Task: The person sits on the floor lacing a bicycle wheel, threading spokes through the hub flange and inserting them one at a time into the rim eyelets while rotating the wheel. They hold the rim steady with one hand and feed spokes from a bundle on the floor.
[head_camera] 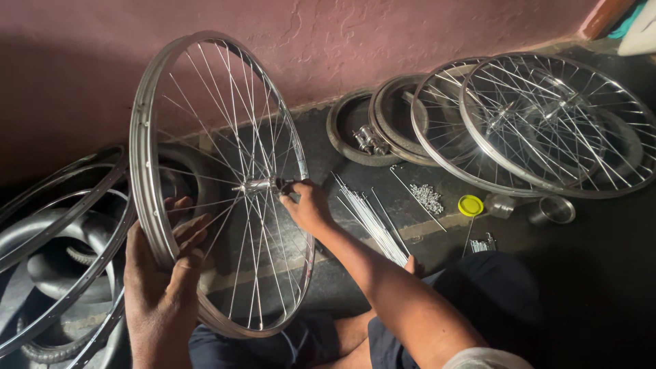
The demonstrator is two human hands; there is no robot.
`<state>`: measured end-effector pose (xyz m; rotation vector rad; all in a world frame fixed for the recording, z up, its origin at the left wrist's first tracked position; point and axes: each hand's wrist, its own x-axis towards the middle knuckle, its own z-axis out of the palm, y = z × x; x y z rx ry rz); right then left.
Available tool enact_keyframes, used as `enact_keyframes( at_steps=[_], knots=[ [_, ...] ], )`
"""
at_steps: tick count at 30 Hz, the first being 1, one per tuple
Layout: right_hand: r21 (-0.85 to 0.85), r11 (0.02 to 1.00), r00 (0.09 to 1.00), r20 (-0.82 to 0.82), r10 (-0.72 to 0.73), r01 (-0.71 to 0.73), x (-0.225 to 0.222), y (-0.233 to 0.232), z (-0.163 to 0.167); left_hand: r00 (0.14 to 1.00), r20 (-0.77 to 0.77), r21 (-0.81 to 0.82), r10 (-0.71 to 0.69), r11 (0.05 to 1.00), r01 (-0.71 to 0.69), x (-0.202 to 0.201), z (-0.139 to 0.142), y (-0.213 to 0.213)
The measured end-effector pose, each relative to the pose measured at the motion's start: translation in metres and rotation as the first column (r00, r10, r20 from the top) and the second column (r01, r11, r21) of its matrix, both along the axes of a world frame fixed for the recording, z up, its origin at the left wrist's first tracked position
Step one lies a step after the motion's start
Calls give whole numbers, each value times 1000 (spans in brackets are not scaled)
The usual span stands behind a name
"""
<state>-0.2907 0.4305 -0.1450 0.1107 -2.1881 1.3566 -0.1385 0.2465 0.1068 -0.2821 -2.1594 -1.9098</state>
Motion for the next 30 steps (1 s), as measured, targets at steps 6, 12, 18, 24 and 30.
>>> enact_keyframes(
  at_steps=[6,12,18,24,30],
  knots=[
    [66,995,988,-145,-59,69,1,1,-19,1000,3,-5,-27,1000,27,0,4,1],
    [-16,994,994,17,-105,105,9,10,-13,997,54,6,-46,999,46,-1,2,11],
    [-95,990,982,167,-90,107,18,19,-1,992,81,55,-97,994,93,-3,-6,21],
    [-22,991,991,4,-131,131,12,21,3,998,51,-174,-28,984,36,1,-4,32],
    [-29,996,990,113,-80,83,16,29,-2,996,36,-403,78,913,-57,2,4,37]
  ],
)
